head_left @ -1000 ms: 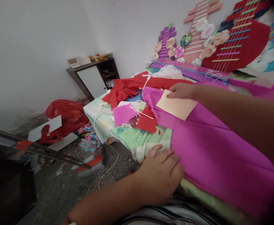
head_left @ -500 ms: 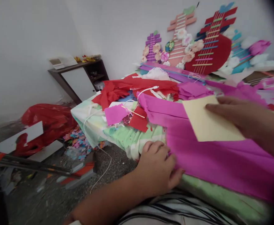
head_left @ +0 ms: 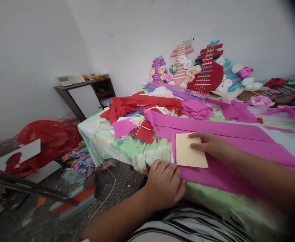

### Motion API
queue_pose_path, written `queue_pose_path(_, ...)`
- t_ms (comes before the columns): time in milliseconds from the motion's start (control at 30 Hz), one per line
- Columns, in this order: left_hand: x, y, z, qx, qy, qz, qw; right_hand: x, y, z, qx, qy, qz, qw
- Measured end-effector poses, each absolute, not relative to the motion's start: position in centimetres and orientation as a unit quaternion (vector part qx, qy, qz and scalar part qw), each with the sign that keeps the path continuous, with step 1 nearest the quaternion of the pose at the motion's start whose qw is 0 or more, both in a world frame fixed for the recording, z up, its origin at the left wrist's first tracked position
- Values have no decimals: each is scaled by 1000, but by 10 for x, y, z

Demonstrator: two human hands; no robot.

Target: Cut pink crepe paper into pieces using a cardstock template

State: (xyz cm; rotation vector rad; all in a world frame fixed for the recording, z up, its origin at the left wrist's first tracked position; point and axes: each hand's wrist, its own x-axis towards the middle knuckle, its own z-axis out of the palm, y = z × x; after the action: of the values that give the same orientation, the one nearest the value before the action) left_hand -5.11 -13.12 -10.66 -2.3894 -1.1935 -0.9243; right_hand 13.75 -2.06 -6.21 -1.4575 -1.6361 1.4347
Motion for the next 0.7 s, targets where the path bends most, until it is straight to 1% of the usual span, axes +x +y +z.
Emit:
queue_pose_path(100,-53,-133,-108,-824,-418,-341,171,133,-21,-61,-513,-587,574,250)
queue_pose_path(233,-55,-135,-110,-818,-421,-345,185,132,-19,-63,-491,-607,580,233)
queue_pose_path(367,-56,-134,-112,-814,-433,-332,200,133,-17,-69,-509,-640,535,213)
queue_pose_path(500,-57,-132,-114,-816,-429,-333,199,133,-20,-70,-520,-670,483,219)
queue_pose_path(700,-59,-131,-119,-815,-419,-350,191,134,-21,-70,-507,-688,478,204)
